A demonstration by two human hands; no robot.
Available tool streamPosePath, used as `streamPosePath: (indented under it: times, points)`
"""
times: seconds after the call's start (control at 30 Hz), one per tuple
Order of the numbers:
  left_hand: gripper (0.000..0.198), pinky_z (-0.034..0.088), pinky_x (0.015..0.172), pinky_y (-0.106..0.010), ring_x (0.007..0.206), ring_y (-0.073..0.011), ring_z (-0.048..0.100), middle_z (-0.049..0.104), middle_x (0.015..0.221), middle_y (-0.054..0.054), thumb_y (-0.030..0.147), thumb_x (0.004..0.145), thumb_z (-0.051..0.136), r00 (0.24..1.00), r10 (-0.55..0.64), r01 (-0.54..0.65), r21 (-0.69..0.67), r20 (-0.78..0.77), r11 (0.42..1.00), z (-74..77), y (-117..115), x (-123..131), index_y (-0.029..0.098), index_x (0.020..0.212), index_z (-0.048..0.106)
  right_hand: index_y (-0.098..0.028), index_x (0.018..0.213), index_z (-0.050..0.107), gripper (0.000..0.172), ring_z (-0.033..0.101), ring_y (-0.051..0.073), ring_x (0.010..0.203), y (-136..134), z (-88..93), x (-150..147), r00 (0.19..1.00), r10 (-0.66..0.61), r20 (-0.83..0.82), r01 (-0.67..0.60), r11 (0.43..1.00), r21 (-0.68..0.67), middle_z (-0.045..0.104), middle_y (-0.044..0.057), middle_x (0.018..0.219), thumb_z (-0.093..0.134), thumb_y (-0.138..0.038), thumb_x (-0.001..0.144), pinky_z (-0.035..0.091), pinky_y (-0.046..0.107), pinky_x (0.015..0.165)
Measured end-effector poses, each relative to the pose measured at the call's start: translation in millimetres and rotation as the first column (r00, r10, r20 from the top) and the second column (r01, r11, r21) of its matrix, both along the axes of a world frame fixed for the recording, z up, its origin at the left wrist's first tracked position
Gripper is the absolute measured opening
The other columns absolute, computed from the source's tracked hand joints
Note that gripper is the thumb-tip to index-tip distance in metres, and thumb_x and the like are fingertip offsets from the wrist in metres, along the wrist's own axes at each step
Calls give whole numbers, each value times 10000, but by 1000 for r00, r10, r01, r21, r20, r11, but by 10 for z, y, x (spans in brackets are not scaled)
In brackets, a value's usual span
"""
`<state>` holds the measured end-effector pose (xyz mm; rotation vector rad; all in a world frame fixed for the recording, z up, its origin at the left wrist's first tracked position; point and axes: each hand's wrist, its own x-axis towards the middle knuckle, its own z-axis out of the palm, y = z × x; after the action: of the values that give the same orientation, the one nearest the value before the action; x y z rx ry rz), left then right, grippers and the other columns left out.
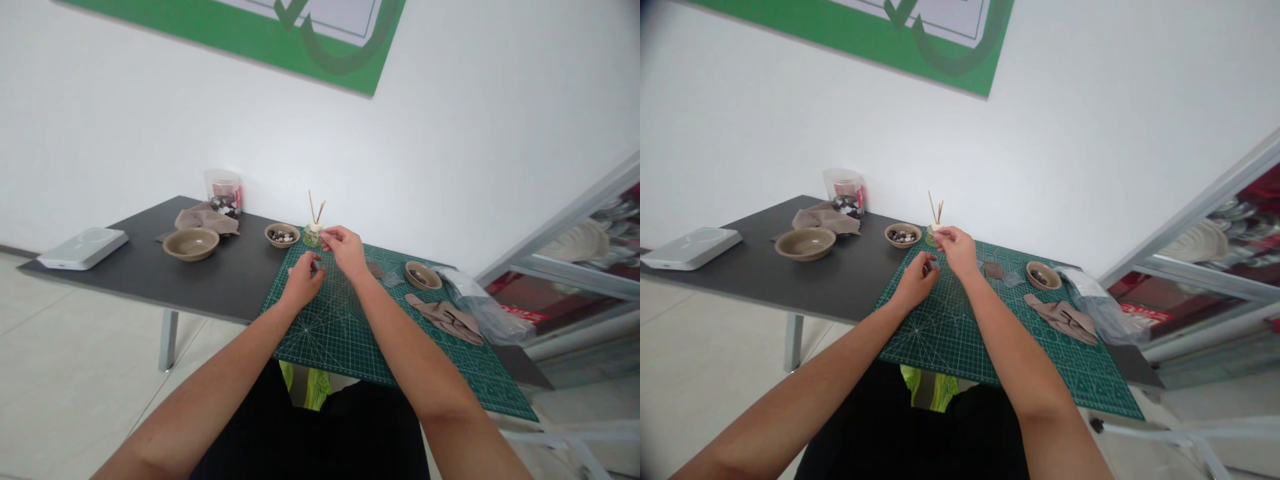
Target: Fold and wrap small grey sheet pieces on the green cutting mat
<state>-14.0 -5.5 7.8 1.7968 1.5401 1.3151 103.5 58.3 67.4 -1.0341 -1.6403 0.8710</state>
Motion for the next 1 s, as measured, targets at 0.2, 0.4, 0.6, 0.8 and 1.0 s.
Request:
streamPosePath:
  times: [0.2, 0.4, 0.6, 0.8, 1.0]
  points:
    - [279, 437, 694, -261, 713, -129, 533, 612, 864, 0, 300, 886, 529, 993, -106, 105, 32, 46, 994, 11, 17, -15, 198, 1141, 577, -201, 904, 680, 279, 693, 168, 746, -247, -400, 489, 978, 19, -210, -59, 981, -184, 721, 12, 782, 754, -324, 665, 578, 344, 785]
    - [265, 457, 745, -286, 805, -160, 583, 680, 936, -29, 360, 897, 526, 964, -256, 257, 16, -70, 966, -41, 61, -7, 201, 1048, 674, -193, 820, 692, 227, 687, 175, 787, -394, -668, 561, 983, 60, -174, -94, 976, -196, 731, 16, 795, 772, -286, 629, 540, 352, 829]
    - [217, 452, 707, -288, 738, -159, 567, 638, 798, -3, 365, 881, 540, 965, -228, 230, 3, -130, 973, -102, 110, -28, 203, 954, 664, -199, 813, 672, 241, 675, 172, 771, -383, -767, 525, 954, 75, -289, -156, 951, -268, 716, 4, 782, 784, -281, 616, 547, 362, 823]
    - [171, 435, 699, -276, 710, -144, 543, 600, 751, 21, 365, 881, 530, 957, -249, 252, 3, -148, 968, -102, 96, -35, 209, 830, 579, -195, 897, 671, 235, 691, 181, 837, -426, -763, 523, 978, 81, -191, -124, 967, -224, 739, 29, 882, 756, -267, 690, 548, 353, 826]
    - [187, 434, 647, -269, 681, -137, 530, 607, 783, 13, 392, 845, 587, 985, -157, 157, 0, -76, 988, -112, 143, -36, 206, 856, 567, -209, 1044, 697, 218, 664, 185, 923, -407, -521, 815, 904, -212, 371, 195, 977, 84, 728, 49, 1056, 638, -296, 854, 498, 350, 904]
